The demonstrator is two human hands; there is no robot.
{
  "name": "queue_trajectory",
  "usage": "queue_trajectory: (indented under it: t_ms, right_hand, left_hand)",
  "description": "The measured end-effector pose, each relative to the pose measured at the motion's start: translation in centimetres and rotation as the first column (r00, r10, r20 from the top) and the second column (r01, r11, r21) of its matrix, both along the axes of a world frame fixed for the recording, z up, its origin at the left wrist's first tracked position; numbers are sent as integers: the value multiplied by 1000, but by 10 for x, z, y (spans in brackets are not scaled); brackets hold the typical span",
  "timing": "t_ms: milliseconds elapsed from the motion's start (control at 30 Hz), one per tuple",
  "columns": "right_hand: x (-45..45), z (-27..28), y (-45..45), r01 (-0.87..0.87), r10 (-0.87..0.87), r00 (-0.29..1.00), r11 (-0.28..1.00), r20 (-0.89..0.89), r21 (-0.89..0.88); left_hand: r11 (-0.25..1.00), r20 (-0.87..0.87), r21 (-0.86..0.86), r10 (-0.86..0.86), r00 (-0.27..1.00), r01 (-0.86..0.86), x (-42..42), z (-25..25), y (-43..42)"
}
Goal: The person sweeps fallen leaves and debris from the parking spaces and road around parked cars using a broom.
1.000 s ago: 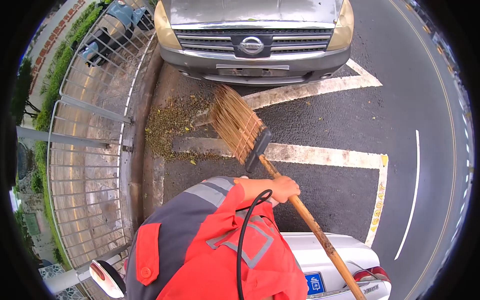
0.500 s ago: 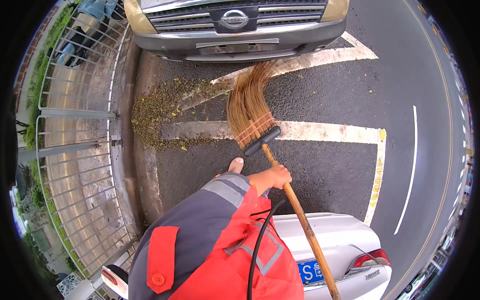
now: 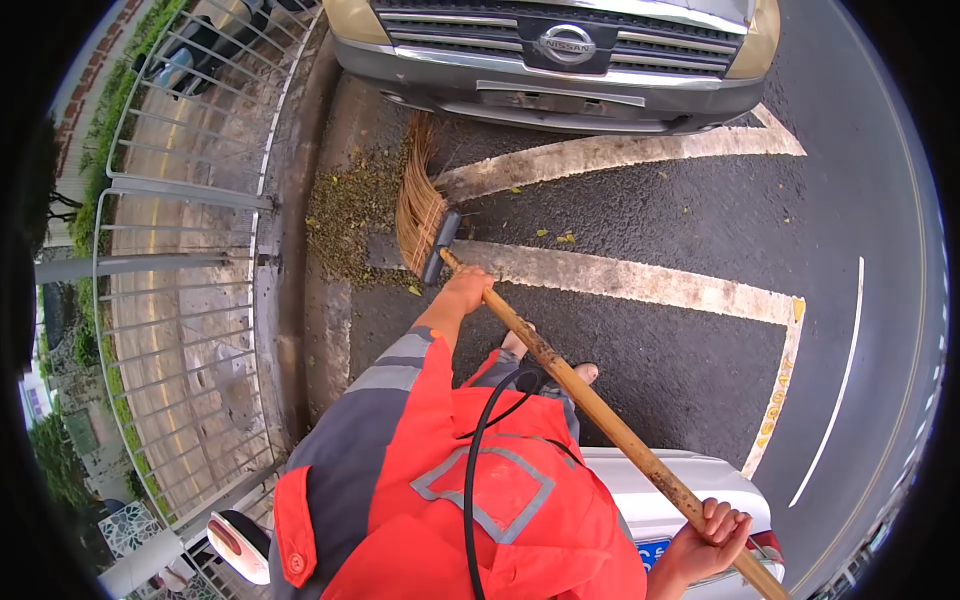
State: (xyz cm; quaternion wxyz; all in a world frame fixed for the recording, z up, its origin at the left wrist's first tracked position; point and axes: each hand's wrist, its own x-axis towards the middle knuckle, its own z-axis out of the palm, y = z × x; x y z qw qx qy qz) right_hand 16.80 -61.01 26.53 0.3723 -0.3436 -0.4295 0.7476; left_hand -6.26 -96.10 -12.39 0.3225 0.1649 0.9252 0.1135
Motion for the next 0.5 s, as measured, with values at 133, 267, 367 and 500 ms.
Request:
queue_trajectory:
  t_ms: [133, 267, 367, 500]
  right_hand:
    - [-34, -17, -17, -203, 200, 978, 978, -54, -48]
    - [-58, -24, -46, -360, 357, 928, 933, -106, -3]
    - [-64, -23, -42, -531, 541, 811, 841, -222, 106]
    - [-54, -16, -1, -566, 601, 723, 798, -340, 206]
  left_hand:
    - [999, -37, -4, 41, 998, -41, -3, -14, -63]
    - [985, -24, -68, 158, 987, -159, 0, 1, -117]
    - [965, -92, -71, 247, 965, -254, 6, 29, -125]
    - [957, -312, -22, 270, 911, -291, 12, 84, -94]
